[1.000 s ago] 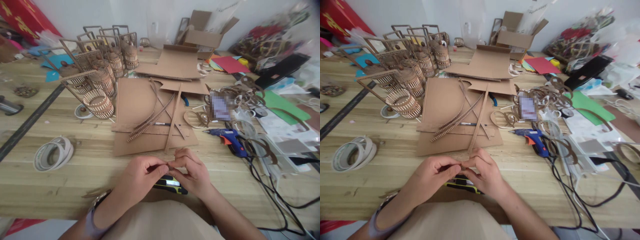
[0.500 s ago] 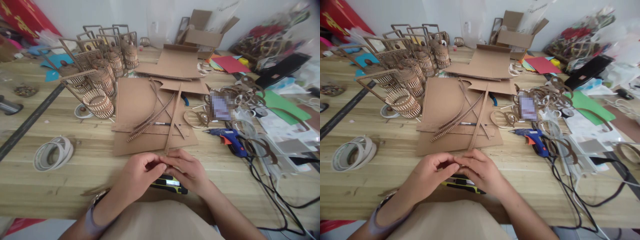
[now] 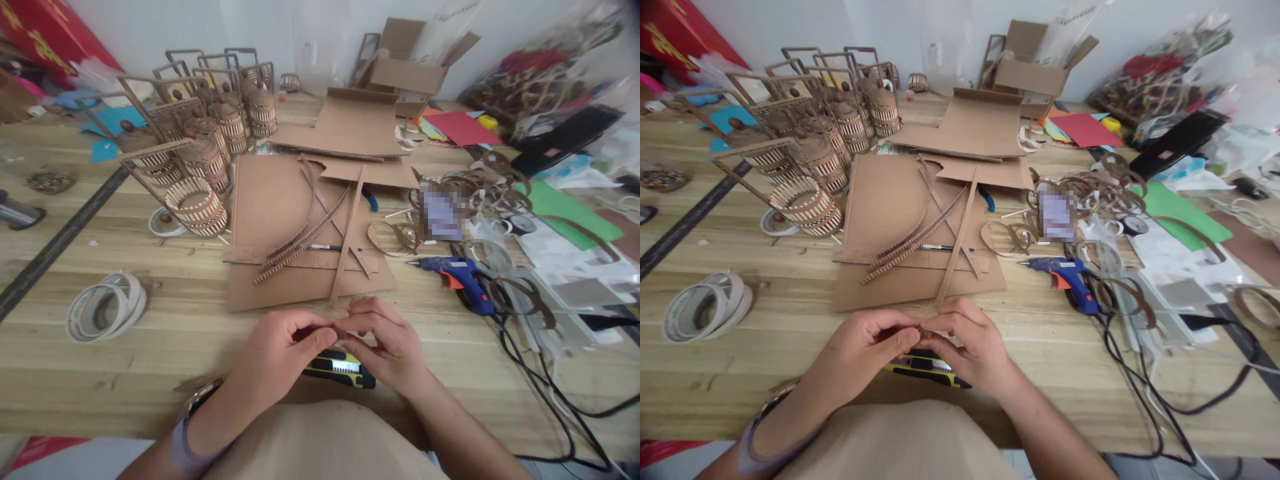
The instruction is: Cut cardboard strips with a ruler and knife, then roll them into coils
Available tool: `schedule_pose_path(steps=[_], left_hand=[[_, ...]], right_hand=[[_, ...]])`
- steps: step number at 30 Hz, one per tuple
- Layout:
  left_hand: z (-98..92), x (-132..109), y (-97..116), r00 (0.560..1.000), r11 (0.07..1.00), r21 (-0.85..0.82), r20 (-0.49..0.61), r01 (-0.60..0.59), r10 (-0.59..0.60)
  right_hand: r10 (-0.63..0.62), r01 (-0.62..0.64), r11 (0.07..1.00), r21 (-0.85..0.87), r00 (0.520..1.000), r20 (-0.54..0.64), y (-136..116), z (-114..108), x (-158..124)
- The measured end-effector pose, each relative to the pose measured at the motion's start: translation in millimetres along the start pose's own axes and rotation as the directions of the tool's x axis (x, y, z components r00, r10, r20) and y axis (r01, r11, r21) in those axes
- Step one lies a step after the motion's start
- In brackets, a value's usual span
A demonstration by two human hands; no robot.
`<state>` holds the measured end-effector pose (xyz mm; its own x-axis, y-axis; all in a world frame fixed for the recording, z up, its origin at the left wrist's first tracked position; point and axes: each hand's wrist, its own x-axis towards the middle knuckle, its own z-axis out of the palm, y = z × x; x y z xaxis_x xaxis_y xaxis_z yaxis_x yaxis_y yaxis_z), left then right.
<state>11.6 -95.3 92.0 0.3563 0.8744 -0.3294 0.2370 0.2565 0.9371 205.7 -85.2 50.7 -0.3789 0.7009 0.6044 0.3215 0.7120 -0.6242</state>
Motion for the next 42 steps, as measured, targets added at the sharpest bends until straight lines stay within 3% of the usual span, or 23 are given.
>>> schedule_pose_path(steps=[8, 12, 23, 33, 40, 42], left_hand=[[0.8, -0.1, -0.8, 0.999, 0.997, 0.067, 0.023, -0.043, 0.042], [0.8, -0.5, -0.1, 0.998, 0.99, 0.128, -0.016, -0.061, 0.064], [0.4, 1.7, -4.4, 0.999, 0.999, 0.039, -0.027, -0.025, 0.026], [-0.6, 4.6, -4.9, 1.0, 0.998, -0.069, 0.017, 0.003, -0.002], [1.9, 4.4, -0.9, 0.998, 0.991, 0.116, -0.009, -0.068, 0.07], [4.3, 4.2, -2.4, 0.985, 0.957, 0.253, -0.059, -0.141, 0.161]], right_hand=[[0.034, -0.036, 0.998, 0.049, 0.998, 0.043, -0.3, 3.1, -0.8], [0.053, -0.058, 0.996, 0.061, 0.996, 0.071, -0.5, 3.3, 0.6], [0.012, -0.018, 0.998, 0.061, 0.995, 0.101, 0.9, 0.6, 1.6], [-0.02, 0.021, 0.999, -0.036, 0.999, 0.03, -1.6, -1.2, 2.8], [0.035, -0.036, 0.997, -0.07, 0.999, -0.013, -3.7, 2.6, 2.0], [0.071, -0.071, 0.996, -0.055, 0.997, -0.015, -3.8, 4.1, 1.9]])
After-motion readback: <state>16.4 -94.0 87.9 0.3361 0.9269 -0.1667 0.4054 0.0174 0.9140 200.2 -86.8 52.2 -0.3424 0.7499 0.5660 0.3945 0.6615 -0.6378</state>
